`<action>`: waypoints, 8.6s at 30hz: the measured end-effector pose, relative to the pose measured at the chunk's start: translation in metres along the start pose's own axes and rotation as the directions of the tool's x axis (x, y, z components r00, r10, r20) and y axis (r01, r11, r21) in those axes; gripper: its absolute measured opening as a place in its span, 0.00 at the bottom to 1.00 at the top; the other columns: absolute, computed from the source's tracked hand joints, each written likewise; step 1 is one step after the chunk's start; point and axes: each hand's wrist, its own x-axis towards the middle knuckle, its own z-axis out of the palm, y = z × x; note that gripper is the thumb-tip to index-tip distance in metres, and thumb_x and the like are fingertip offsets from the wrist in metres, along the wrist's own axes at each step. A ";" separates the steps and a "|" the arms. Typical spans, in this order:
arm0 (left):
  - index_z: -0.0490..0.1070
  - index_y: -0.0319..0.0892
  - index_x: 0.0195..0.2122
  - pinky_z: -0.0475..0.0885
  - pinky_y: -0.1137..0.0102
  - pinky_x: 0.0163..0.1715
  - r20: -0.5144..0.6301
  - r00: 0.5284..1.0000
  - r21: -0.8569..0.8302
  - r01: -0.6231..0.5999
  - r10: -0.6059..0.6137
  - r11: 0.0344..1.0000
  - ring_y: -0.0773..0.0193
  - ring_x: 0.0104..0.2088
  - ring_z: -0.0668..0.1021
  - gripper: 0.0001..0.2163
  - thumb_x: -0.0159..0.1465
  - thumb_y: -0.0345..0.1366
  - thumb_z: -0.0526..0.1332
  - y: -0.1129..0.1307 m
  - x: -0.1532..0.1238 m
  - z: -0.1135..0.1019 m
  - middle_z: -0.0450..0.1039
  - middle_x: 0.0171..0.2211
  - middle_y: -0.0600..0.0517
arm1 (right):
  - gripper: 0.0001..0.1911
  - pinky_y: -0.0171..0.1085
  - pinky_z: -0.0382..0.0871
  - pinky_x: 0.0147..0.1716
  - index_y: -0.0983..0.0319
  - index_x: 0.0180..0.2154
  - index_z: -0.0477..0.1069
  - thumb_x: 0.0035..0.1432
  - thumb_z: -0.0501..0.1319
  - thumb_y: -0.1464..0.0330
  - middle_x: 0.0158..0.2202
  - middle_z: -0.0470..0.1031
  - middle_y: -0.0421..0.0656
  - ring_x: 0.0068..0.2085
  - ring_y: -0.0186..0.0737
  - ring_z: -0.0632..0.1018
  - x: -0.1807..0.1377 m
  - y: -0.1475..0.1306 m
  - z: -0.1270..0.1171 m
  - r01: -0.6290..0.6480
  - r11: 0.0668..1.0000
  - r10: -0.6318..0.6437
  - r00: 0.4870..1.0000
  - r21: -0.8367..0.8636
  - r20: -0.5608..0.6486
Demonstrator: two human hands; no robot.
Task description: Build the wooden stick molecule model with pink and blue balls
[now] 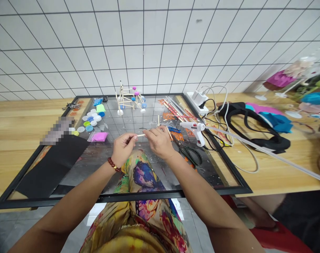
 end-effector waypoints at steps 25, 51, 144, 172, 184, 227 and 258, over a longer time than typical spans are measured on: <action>0.71 0.42 0.37 0.65 0.72 0.29 0.218 0.951 0.450 -0.297 0.218 0.842 0.67 0.29 0.75 0.07 0.66 0.32 0.53 0.008 0.002 -0.013 0.75 0.30 0.53 | 0.11 0.42 0.54 0.45 0.60 0.46 0.72 0.68 0.52 0.70 0.37 0.80 0.43 0.37 0.38 0.74 0.000 0.003 -0.002 -0.008 1.000 0.007 0.998 0.014 0.058; 0.70 0.43 0.29 0.64 0.71 0.31 0.266 0.960 0.429 -0.201 0.089 0.881 0.66 0.28 0.74 0.05 0.62 0.32 0.57 0.000 -0.002 -0.006 0.72 0.26 0.53 | 0.12 0.46 0.62 0.47 0.59 0.44 0.76 0.64 0.58 0.63 0.41 0.79 0.45 0.42 0.43 0.76 0.000 0.006 -0.010 0.009 0.983 -0.065 0.953 0.185 0.297; 0.72 0.44 0.38 0.70 0.63 0.38 0.501 0.861 0.460 -0.178 -0.089 0.870 0.58 0.44 0.72 0.05 0.65 0.35 0.56 -0.008 -0.004 0.005 0.71 0.42 0.51 | 0.23 0.30 0.51 0.19 0.64 0.39 0.76 0.44 0.74 0.59 0.21 0.70 0.38 0.20 0.25 0.62 0.202 0.154 0.098 -0.861 0.120 0.550 0.472 0.494 0.689; 0.72 0.43 0.37 0.70 0.65 0.39 0.517 0.853 0.471 -0.218 -0.067 0.855 0.59 0.44 0.72 0.06 0.65 0.36 0.57 -0.007 -0.002 0.002 0.71 0.42 0.50 | 0.21 0.34 0.64 0.30 0.61 0.27 0.71 0.32 0.75 0.58 0.25 0.70 0.36 0.27 0.31 0.68 0.211 0.143 0.109 -0.526 0.158 0.634 0.703 0.836 0.323; 0.72 0.42 0.42 0.72 0.65 0.47 -0.112 0.987 0.157 -0.095 0.113 0.983 0.62 0.44 0.76 0.06 0.65 0.33 0.58 0.000 0.009 -0.015 0.73 0.41 0.47 | 0.20 0.35 0.60 0.29 0.60 0.28 0.71 0.37 0.75 0.57 0.25 0.67 0.37 0.28 0.31 0.67 0.166 0.104 0.007 -0.602 0.239 0.652 0.681 0.762 0.333; 0.77 0.42 0.45 0.72 0.63 0.51 -0.084 0.960 -0.123 0.256 -0.267 0.959 0.58 0.48 0.79 0.14 0.65 0.43 0.60 -0.015 0.031 -0.038 0.80 0.44 0.47 | 0.12 0.45 0.71 0.49 0.53 0.44 0.80 0.60 0.63 0.60 0.44 0.81 0.44 0.45 0.44 0.79 0.038 -0.001 -0.007 -0.546 0.532 0.355 0.838 0.647 0.414; 0.77 0.42 0.45 0.71 0.64 0.52 -0.057 0.977 -0.123 0.198 -0.206 0.972 0.59 0.47 0.80 0.13 0.65 0.42 0.60 -0.017 0.030 -0.036 0.80 0.43 0.47 | 0.19 0.43 0.69 0.53 0.60 0.49 0.75 0.58 0.63 0.60 0.48 0.78 0.47 0.50 0.41 0.77 0.079 0.042 -0.017 -0.518 0.533 -0.113 0.741 0.670 0.662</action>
